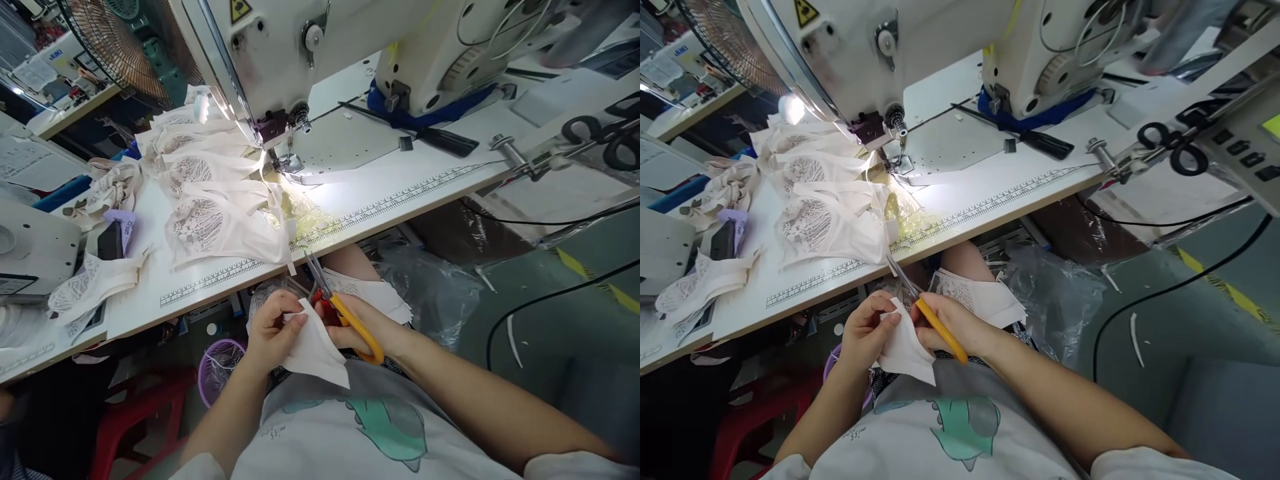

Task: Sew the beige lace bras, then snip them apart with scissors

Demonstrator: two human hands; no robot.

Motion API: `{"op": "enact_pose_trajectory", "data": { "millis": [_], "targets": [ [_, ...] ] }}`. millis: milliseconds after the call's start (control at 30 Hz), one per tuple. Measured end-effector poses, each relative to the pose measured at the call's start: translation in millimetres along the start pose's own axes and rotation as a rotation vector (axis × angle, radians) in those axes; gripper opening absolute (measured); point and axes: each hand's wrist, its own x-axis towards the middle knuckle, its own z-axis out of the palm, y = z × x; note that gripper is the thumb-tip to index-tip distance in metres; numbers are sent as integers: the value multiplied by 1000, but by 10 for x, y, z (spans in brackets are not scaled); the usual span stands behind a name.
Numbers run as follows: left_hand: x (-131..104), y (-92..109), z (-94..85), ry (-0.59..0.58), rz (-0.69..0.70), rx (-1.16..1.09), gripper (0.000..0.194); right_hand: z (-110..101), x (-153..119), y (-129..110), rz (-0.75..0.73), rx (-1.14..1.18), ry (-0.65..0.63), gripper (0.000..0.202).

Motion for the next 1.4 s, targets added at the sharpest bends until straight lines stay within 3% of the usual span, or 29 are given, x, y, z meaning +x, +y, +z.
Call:
{"op": "enact_pose_trajectory", "data": {
  "millis": [100, 200, 467, 600, 833, 1033, 1133, 1300, 1400],
  "targets": [
    [-14, 18, -33, -121, 43, -15, 12, -17, -9, -83, -22, -65, 80, 17],
    [-32, 65, -67, -215, 2, 15, 11, -68, -47, -181, -64, -132, 143, 18],
    [-66, 120, -14, -59, -149, 175, 5, -111, -105, -162, -121, -170, 111, 19],
    [-64, 131, 17, -40, -125, 205, 3, -117, -84, -144, -77, -152, 122, 19],
    [-21, 296, 34, -180, -22, 276, 5, -320, 17, -48, 187, -20, -276, 16],
    [10, 341, 34, -223, -23, 294, 7, -266, 15, 33, 276, -85, -393, 14],
    [3, 346, 47, -226, 15, 317, 8, -221, 8, 30, 276, -221, -293, 16],
    [-67, 281, 127, -191, 25, 370, 9, -194, 16, -3, 181, -494, 149, 31],
    [-120, 210, 156, -143, 4, 366, 8, -211, -15, -16, 149, -536, 228, 32]
  ]
}}
